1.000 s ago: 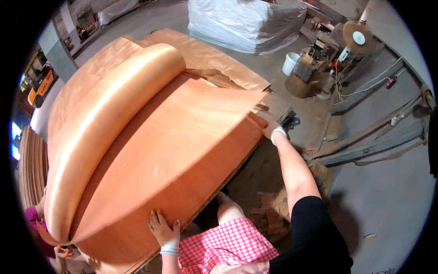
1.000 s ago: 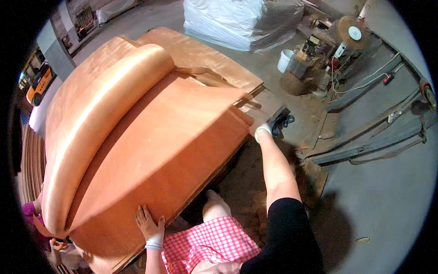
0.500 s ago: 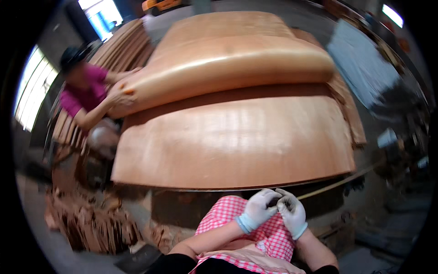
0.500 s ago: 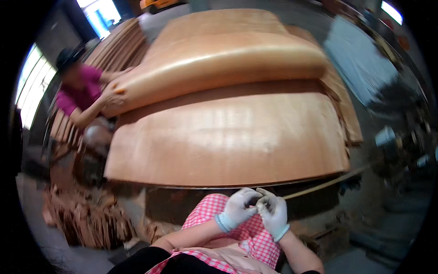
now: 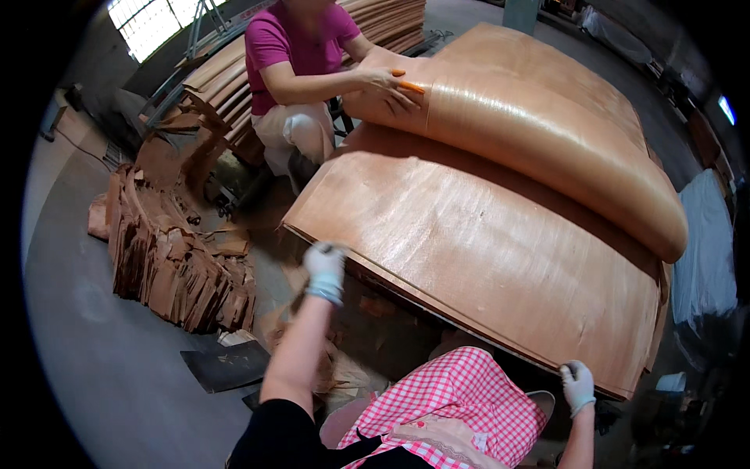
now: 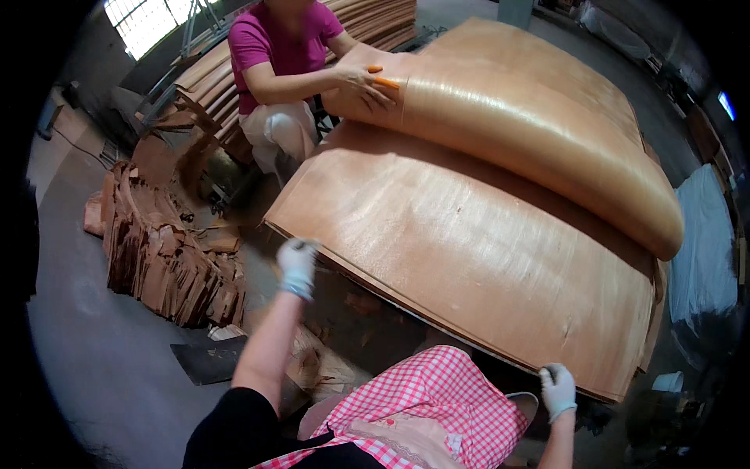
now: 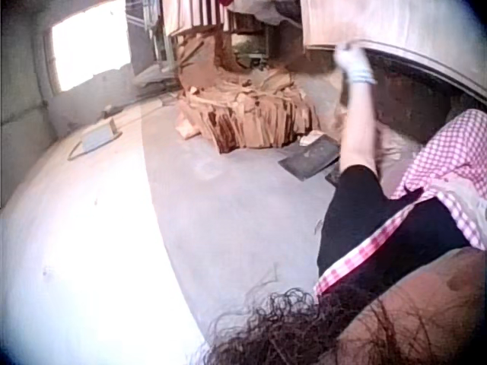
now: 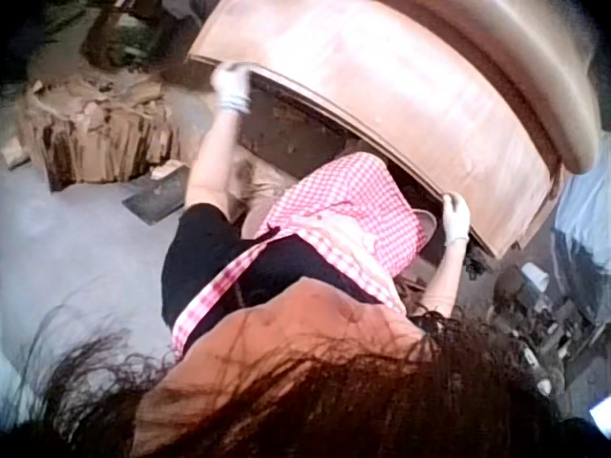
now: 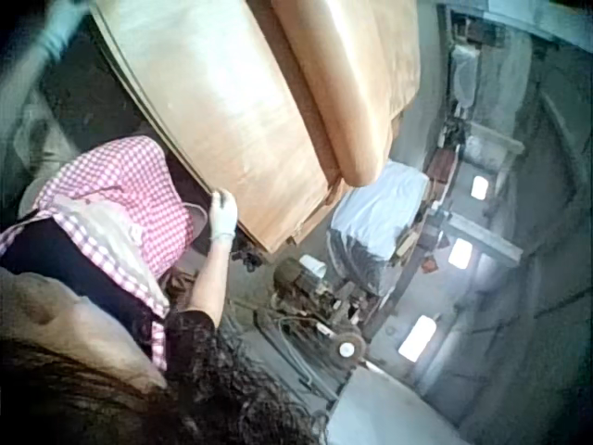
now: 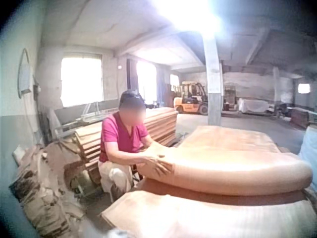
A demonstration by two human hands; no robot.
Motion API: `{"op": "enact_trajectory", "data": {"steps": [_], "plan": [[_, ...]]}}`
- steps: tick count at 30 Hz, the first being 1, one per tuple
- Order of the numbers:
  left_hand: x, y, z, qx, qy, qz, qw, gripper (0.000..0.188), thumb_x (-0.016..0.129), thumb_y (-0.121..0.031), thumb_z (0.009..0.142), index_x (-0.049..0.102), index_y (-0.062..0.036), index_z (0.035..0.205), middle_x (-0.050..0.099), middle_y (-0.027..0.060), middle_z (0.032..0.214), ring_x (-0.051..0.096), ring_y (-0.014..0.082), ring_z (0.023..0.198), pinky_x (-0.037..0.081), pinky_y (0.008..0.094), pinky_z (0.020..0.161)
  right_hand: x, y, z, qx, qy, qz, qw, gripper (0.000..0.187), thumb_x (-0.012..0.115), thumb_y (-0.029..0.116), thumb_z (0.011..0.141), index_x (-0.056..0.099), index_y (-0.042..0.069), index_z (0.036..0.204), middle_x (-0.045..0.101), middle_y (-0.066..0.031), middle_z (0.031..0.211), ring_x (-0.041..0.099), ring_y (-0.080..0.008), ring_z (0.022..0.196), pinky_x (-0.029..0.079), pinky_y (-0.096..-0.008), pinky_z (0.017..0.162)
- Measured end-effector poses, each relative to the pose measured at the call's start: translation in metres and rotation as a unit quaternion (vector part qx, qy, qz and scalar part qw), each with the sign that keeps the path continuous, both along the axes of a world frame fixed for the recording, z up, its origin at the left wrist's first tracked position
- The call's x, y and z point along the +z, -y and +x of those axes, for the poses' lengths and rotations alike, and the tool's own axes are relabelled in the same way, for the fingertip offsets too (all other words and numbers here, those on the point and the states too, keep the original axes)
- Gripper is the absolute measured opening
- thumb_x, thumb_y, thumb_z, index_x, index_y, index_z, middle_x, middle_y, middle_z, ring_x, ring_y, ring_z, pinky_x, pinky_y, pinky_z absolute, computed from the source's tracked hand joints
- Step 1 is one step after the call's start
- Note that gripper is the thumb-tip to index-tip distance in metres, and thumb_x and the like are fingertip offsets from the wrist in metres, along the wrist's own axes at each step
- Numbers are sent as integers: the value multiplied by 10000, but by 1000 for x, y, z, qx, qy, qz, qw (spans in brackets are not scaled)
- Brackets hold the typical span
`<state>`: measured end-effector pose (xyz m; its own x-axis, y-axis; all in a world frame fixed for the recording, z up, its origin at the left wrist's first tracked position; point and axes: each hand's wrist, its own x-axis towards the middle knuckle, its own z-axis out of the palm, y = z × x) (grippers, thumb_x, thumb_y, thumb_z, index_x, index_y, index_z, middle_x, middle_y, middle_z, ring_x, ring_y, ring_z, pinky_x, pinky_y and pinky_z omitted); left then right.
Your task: The person repeatedly lifts thin, flexible sheets of wood veneer from a large roll and places them onto a stack on a workbench. A coworker is visible in the background cutting the veneer roll with a utility knife. The person wears gloves and a checkered apron while performing the repetitive stacking task.
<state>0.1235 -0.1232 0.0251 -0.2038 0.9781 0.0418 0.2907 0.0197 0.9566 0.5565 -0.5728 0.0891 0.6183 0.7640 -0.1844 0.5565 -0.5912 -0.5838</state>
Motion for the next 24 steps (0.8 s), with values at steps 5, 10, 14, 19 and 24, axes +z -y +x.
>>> {"op": "enact_trajectory", "data": {"steps": [5, 10, 14, 19, 24], "plan": [[-28, -106, -101, 21, -149, -15, 988, 196, 779, -159, 759, 706, 10, 824, 707, 93, 771, 615, 143, 672, 501, 309, 659, -5, 29, 54, -67, 56, -83, 993, 247, 668, 181, 845, 655, -38, 958, 688, -169, 894, 662, -265, 838, 514, -370, 771], [-29, -114, -79, -38, -286, -53, 956, 262, 773, -220, 778, 697, 23, 840, 705, 103, 774, 608, 165, 670, 501, 335, 668, -2, 12, 60, -56, 91, -228, 968, 431, 717, 371, 765, 700, -40, 892, 690, -231, 877, 678, -343, 843, 519, -407, 767], [-44, -123, -91, -86, -135, -83, 984, 204, 735, -184, 822, 656, -2, 865, 631, 42, 736, 522, 128, 672, 465, 315, 636, -12, -3, 67, -66, 69, -274, 957, 487, 729, 445, 732, 712, -3, 920, 683, -237, 910, 667, -373, 874, 515, -429, 795], [-2, -110, -59, 22, -527, -78, 846, 382, 724, -296, 824, 631, -46, 1098, 666, 153, 1041, 636, 309, 938, 520, 420, 810, -8, -18, 75, -42, 3, -336, 941, 471, 693, 468, 749, 719, 30, 921, 681, -218, 960, 658, -359, 916, 511, -433, 826], [30, 29, 122, -136, -455, 165, 865, 581, 611, -208, 847, 465, 60, 1342, 518, 275, 1307, 499, 400, 1202, 371, 459, 1048, -9, -20, 73, -31, 1, -347, 938, 480, 659, 458, 784, 714, 39, 1012, 678, -196, 1059, 652, -360, 989, 517, -447, 862]]}}
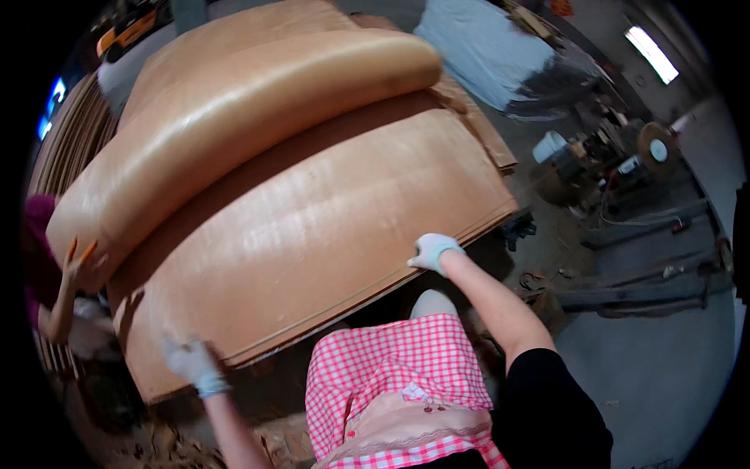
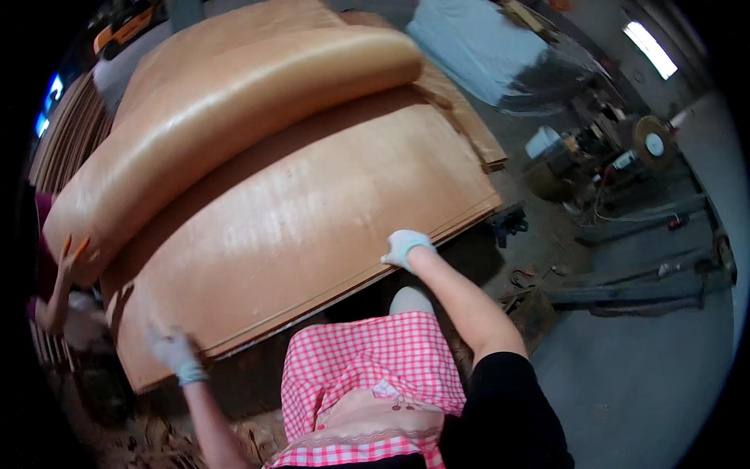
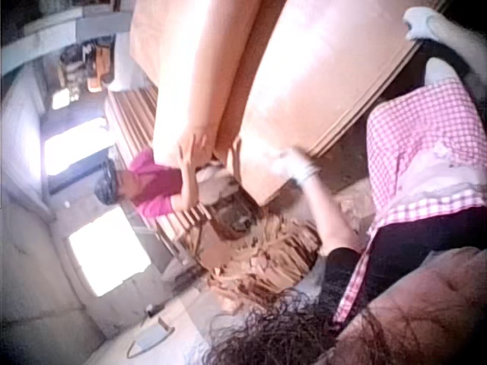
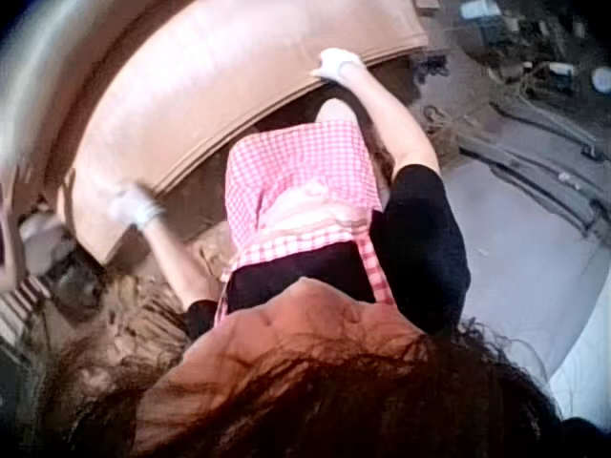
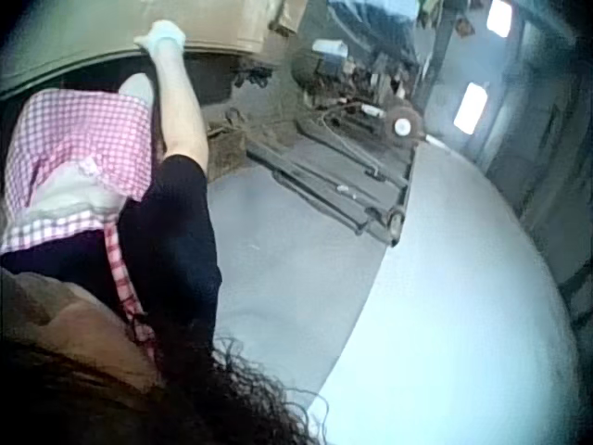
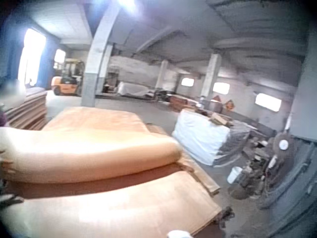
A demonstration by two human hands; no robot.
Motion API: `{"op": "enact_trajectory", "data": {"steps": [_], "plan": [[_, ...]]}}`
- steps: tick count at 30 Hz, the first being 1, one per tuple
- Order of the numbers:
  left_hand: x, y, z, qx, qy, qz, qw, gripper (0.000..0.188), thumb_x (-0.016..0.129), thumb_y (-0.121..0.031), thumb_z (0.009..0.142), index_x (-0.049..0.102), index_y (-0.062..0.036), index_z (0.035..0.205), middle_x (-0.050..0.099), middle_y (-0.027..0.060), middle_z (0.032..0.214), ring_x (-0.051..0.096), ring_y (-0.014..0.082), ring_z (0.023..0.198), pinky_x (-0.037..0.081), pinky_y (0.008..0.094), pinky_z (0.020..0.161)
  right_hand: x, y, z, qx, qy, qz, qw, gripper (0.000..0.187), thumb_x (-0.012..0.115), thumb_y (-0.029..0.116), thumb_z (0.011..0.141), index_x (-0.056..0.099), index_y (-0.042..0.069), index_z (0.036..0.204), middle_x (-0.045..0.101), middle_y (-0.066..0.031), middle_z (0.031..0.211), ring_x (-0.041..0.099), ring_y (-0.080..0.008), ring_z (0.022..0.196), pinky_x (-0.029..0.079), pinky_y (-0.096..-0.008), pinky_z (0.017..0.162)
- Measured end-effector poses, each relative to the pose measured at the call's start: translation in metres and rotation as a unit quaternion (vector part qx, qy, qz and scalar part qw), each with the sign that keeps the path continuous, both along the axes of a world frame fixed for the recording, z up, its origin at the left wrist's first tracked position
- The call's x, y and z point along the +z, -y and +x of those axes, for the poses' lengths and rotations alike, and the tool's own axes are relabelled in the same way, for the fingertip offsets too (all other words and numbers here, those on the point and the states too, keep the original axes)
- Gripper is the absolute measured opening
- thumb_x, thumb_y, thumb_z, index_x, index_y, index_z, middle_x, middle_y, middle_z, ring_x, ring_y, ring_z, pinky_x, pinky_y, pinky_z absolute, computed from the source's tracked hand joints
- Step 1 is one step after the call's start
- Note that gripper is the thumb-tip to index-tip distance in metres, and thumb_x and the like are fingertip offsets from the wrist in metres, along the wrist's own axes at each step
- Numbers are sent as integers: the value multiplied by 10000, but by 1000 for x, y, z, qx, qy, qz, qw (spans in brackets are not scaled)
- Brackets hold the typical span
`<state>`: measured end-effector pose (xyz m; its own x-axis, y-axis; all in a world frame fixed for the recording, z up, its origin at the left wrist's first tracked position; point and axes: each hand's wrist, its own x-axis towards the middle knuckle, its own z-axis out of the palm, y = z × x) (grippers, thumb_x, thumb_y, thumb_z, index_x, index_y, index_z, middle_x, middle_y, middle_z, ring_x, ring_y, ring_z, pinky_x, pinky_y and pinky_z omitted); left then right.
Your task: The person repeatedly lifts thin, flexible sheets of wood veneer from a large roll and places them onto a stack on a workbench. A coworker is visible in the background cutting the veneer roll with a utility knife. The person wears gloves and a checkered apron while performing the repetitive stacking task.
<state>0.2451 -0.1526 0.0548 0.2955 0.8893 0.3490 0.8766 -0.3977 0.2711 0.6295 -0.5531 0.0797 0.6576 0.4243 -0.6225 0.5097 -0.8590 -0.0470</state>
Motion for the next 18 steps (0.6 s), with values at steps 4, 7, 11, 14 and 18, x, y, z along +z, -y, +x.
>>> {"op": "enact_trajectory", "data": {"steps": [4, 7, 11, 14, 18], "plan": [[-12, 183, 163, -304, -72, -112, 943, 676, 626, -315, 838, 435, 84, 1349, 319, 299, 1481, 263, 452, 1386, 166, 539, 1158, 4, 6, -1, -7, -8, 24, 1000, 474, 666, 458, 794, 713, 53, 1035, 678, -188, 1077, 655, -351, 1008, 526, -447, 858], [-10, 257, 223, -403, -92, -150, 898, 847, 628, -401, 832, 269, 26, 1470, 257, 262, 1523, 193, 401, 1429, 129, 506, 1172, 9, 8, -4, -25, -8, 44, 999, 454, 678, 447, 794, 718, 60, 1029, 683, -179, 1073, 659, -350, 999, 532, -451, 842], [-28, 262, 235, -409, -98, -172, 891, 935, 681, -430, 786, 244, 21, 1478, 267, 256, 1520, 210, 396, 1423, 131, 486, 1176, -1, 33, 14, -33, -43, 99, 994, 385, 643, 358, 803, 713, 44, 1014, 676, -201, 1053, 660, -362, 977, 526, -452, 836], [-22, 258, 234, -396, -115, -175, 894, 947, 702, -421, 770, 251, 21, 1476, 266, 252, 1522, 213, 393, 1423, 131, 475, 1179, 0, 100, 65, -66, -42, 115, 990, 315, 591, 273, 805, 713, 83, 1024, 674, -187, 1066, 655, -358, 971, 513, -434, 855], [-26, 257, 231, -392, -122, -178, 894, 941, 711, -410, 763, 263, 2, 1480, 256, 240, 1532, 198, 390, 1432, 115, 476, 1183, 23, 203, 140, -135, 38, 65, 988, 309, 597, 273, 843, 690, 146, 1109, 664, -124, 1158, 626, -314, 1065, 488, -422, 913]]}}
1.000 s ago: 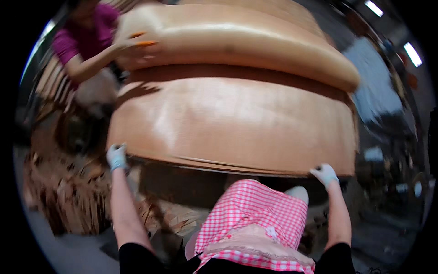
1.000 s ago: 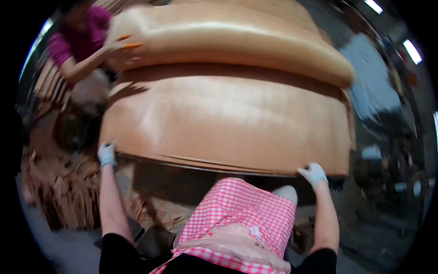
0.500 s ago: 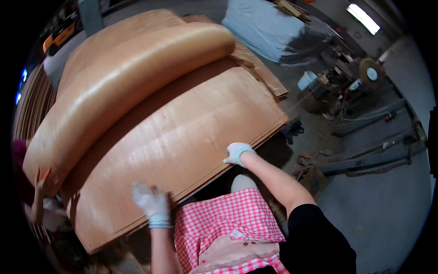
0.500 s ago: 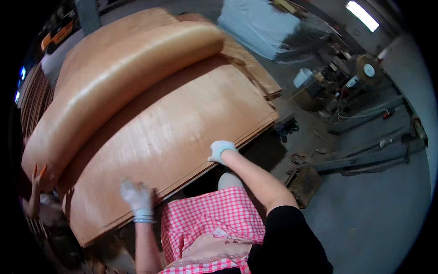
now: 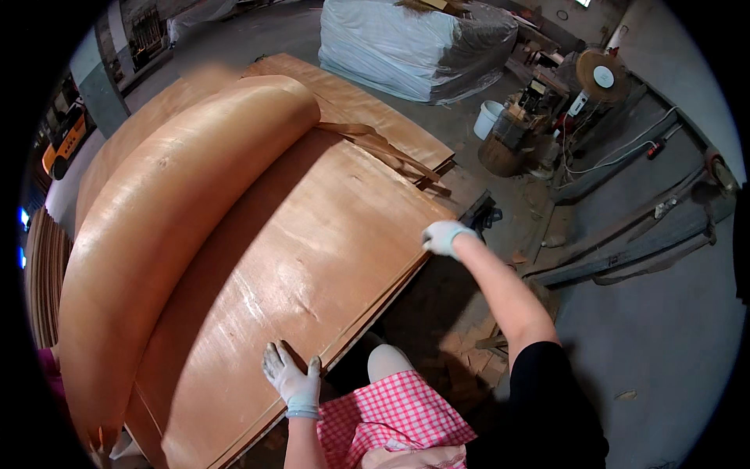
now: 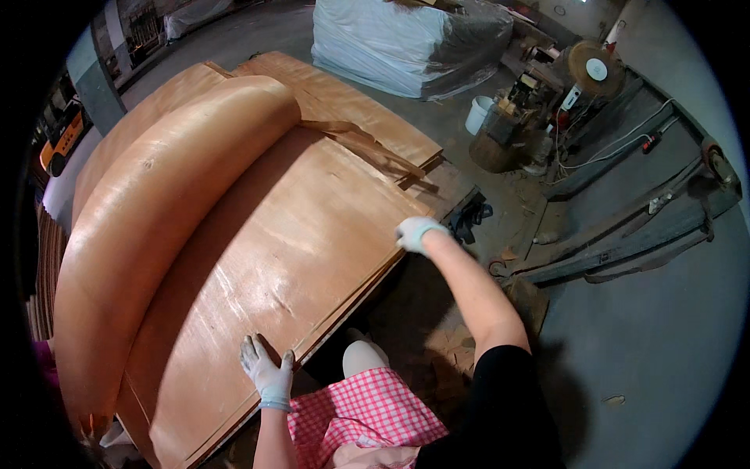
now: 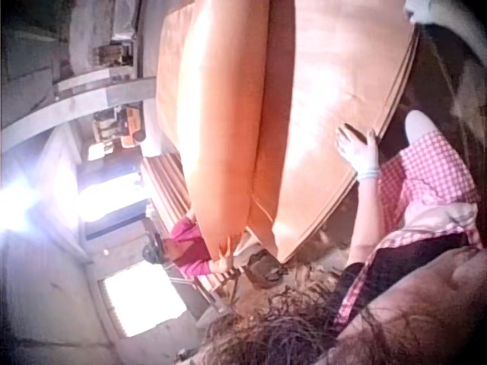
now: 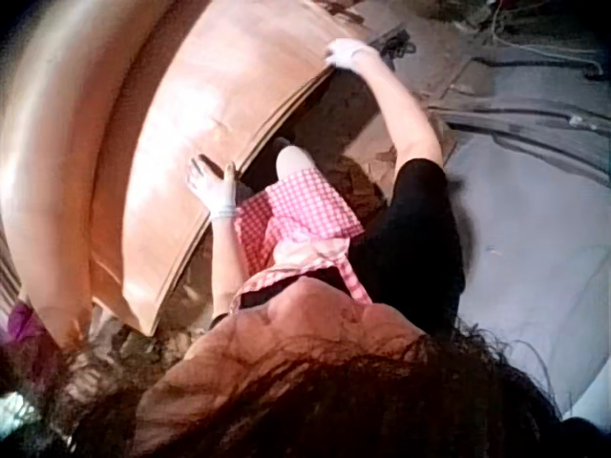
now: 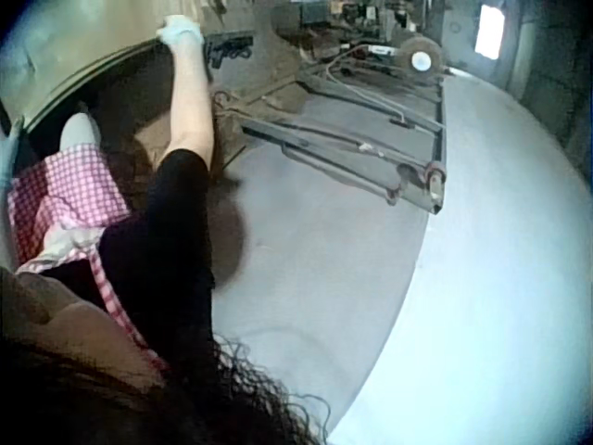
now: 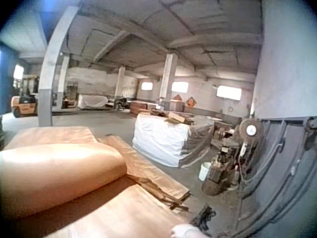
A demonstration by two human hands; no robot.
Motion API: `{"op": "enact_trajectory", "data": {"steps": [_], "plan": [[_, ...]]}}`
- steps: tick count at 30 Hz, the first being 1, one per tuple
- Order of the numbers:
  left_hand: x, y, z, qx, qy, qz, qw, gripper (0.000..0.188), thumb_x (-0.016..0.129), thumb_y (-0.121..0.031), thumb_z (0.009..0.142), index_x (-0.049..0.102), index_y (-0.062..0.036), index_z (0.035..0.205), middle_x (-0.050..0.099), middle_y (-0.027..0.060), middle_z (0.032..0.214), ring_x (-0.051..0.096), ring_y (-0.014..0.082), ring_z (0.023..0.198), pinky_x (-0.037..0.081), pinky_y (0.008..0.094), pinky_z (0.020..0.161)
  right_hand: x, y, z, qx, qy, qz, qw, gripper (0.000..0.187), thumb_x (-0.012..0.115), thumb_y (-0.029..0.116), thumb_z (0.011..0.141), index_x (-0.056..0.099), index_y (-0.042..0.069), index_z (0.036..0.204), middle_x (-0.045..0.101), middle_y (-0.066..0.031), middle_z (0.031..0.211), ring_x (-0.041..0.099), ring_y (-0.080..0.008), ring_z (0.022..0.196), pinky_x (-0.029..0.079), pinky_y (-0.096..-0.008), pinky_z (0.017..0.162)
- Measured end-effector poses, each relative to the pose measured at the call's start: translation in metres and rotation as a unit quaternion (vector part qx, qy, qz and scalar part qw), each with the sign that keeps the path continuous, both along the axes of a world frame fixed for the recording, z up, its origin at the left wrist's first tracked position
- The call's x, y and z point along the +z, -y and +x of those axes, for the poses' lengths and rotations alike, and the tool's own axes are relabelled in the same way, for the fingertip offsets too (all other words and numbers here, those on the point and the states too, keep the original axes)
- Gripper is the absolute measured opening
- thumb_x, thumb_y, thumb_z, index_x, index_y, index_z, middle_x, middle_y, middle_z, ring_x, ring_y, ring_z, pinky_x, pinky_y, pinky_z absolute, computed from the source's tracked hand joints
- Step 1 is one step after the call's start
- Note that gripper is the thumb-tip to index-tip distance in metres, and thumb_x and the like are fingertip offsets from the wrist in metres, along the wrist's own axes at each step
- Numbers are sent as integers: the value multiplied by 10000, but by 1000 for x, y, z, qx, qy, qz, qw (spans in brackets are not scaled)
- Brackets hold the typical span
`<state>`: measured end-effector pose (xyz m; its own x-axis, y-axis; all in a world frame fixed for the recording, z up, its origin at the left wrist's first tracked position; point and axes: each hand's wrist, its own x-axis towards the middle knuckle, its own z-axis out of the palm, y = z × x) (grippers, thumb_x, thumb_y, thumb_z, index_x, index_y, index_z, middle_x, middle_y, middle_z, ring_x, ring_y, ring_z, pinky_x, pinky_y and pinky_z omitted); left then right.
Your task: The person repeatedly lifts thin, flexible sheets of wood veneer from a large roll and places them onto a stack on a workbench. A coworker is visible in the background cutting the veneer roll with a utility knife. The person wears gloves and a checkered apron while performing the repetitive stacking task.
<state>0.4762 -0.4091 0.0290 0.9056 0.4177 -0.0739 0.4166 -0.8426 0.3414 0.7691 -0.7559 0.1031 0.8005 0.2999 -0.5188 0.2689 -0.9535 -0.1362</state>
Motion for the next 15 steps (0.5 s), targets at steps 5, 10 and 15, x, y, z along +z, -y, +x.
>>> {"op": "enact_trajectory", "data": {"steps": [5, 10, 15], "plan": [[2, -1, -3, 0, -4, 6, 1000, 916, 708, -404, 762, 291, -3, 1472, 250, 229, 1538, 194, 386, 1434, 112, 475, 1184, -18, 38, 42, -88, 28, -30, 995, 339, 627, 291, 871, 668, 92, 1143, 650, -141, 1183, 599, -340, 1110, 480, -424, 933], [7, 9, 3, 1, 15, -4, 1000, 900, 722, -416, 745, 339, -2, 1446, 273, 222, 1529, 212, 375, 1428, 111, 485, 1185, -73, 76, 33, -352, 156, 94, 918, 348, 643, 262, 870, 642, 0, 1099, 662, -211, 1093, 617, -363, 1042, 480, -427, 902], [14, 17, -14, 47, 89, -91, 991, 553, 713, -292, 799, 551, -42, 1266, 534, 198, 1298, 476, 361, 1224, 359, 452, 1049, -70, 16, -45, -257, 279, 336, 862, 281, 628, 221, 898, 629, -19, 1045, 660, -202, 1033, 621, -358, 961, 473, -409, 885]]}}
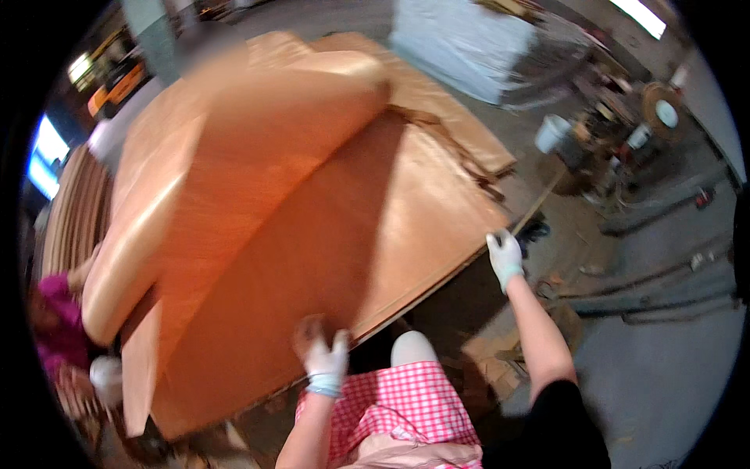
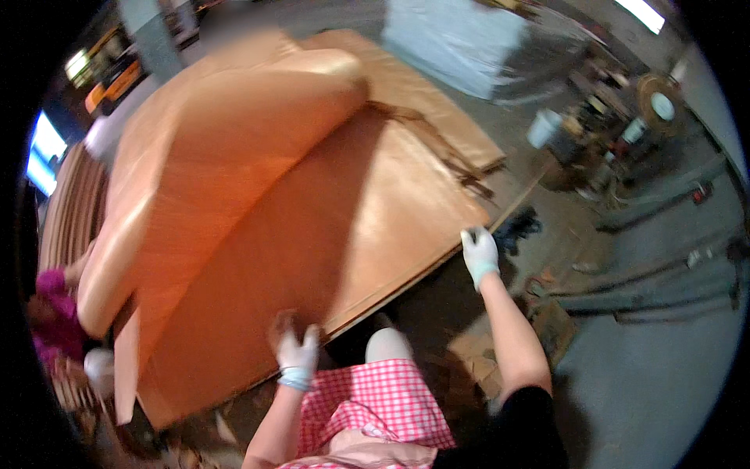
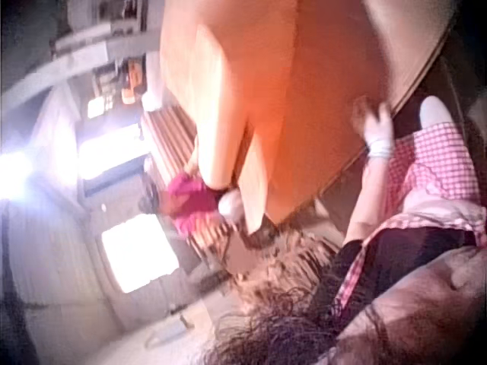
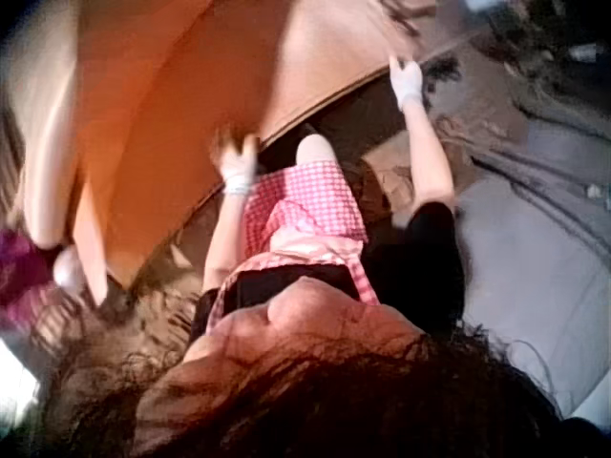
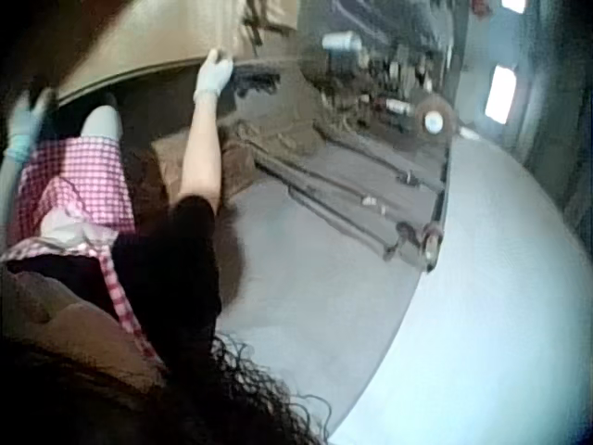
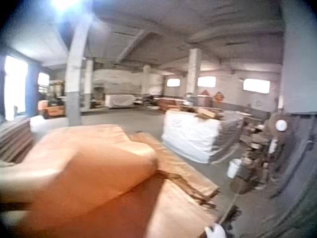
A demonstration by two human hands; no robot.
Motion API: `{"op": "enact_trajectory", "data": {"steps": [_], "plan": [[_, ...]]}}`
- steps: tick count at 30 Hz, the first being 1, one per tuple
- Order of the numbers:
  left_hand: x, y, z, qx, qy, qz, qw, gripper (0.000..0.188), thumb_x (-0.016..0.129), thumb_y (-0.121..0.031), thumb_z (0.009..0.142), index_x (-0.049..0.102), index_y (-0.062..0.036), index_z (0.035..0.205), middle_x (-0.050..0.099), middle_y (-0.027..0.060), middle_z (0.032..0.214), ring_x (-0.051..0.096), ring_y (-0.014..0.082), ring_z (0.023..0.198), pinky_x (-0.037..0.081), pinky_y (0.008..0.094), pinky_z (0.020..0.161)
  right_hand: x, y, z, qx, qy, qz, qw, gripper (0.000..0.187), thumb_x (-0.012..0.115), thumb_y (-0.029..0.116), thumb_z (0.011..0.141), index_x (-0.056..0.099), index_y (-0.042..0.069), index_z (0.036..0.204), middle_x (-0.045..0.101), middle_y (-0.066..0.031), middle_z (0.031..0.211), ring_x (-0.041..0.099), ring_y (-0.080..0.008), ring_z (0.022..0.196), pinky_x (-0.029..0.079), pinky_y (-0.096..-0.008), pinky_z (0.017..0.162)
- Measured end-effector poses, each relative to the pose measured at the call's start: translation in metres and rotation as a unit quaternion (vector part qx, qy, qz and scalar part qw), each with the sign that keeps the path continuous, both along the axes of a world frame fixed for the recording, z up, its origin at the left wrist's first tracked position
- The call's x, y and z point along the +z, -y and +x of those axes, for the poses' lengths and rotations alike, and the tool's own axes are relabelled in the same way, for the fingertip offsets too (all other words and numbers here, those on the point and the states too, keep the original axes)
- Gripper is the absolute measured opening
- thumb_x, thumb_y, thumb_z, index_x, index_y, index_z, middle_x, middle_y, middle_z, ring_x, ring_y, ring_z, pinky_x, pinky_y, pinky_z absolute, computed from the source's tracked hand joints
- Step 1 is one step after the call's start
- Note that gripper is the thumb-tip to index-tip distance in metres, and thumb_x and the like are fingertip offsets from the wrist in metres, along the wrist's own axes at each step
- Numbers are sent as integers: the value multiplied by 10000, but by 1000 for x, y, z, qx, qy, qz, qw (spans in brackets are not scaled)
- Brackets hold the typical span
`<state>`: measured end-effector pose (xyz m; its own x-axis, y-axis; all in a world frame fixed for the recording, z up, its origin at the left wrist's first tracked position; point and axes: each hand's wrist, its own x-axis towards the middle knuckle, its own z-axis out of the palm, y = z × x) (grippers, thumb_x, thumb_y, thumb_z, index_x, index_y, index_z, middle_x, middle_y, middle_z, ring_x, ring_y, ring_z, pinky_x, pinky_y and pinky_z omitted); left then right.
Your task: The person repeatedly lifts thin, flexible sheets of wood veneer from a large roll and places them onto a stack on a workbench. A coworker is visible in the background cutting the veneer roll with a utility knife. The person wears gloves and a checkered apron while performing the repetitive stacking task.
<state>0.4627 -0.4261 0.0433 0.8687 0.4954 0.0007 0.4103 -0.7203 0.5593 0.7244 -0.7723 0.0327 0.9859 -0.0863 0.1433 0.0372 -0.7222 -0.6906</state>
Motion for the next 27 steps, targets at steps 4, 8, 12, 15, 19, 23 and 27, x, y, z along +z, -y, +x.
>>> {"op": "enact_trajectory", "data": {"steps": [4, 8, 12, 15, 19, 23, 27], "plan": [[37, 43, -9, -119, 167, -100, 974, 359, 712, -285, 800, 639, -73, 1081, 659, 140, 1011, 628, 322, 937, 507, 409, 844, 49, -104, -140, 204, -85, 185, 958, 169, 634, 155, 901, 623, -10, 934, 641, -117, 907, 609, -223, 868, 481, -350, 825], [55, 42, -46, -123, 277, -209, 930, 227, 721, -158, 766, 663, -47, 956, 649, 132, 909, 634, 306, 855, 524, 381, 770, 88, -168, -246, 325, -227, 370, 840, 165, 629, 142, 920, 598, -4, 991, 649, -161, 1086, 605, -188, 990, 478, -323, 873], [47, 15, -102, -9, 298, -378, 876, 74, 678, -38, 780, 676, -28, 853, 626, 86, 842, 616, 197, 780, 508, 307, 715, 101, -213, -291, 421, -227, 336, 811, 360, 627, 149, 936, 506, -20, 1230, 512, -227, 1356, 532, -250, 1202, 434, -358, 1007], [43, -29, -143, 128, 333, -457, 815, 50, 674, 19, 791, 655, -18, 819, 621, 52, 819, 601, 141, 778, 495, 282, 709, 95, -242, -296, 478, -212, 240, 818, 504, 630, 175, 930, 410, -11, 1343, 568, -191, 1255, 576, -256, 1128, 472, -338, 939], [2, -159, -226, 397, 362, -337, 773, 94, 736, -32, 778, 648, -48, 748, 627, -17, 719, 554, 80, 675, 483, 263, 643, 79, -238, -232, 480, -115, -29, 869, 196, 653, 174, 882, 669, -14, 936, 686, -147, 930, 663, -249, 850, 513, -341, 801], [-26, -304, -346, 529, 333, -147, 767, 117, 735, -28, 780, 638, -46, 718, 598, -25, 685, 514, 76, 646, 461, 263, 612, 49, -190, -162, 437, -113, -130, 883, 161, 642, 125, 856, 665, -20, 922, 680, -151, 869, 652, -252, 820, 510, -349, 776], [-33, -393, -428, 581, 326, -109, 738, 152, 776, -85, 786, 645, -31, 731, 604, -29, 701, 497, 77, 635, 449, 266, 600, 40, -157, -123, 373, -153, -135, 905, 181, 667, 142, 848, 656, -24, 919, 666, -149, 860, 628, -229, 816, 501, -356, 773]]}}
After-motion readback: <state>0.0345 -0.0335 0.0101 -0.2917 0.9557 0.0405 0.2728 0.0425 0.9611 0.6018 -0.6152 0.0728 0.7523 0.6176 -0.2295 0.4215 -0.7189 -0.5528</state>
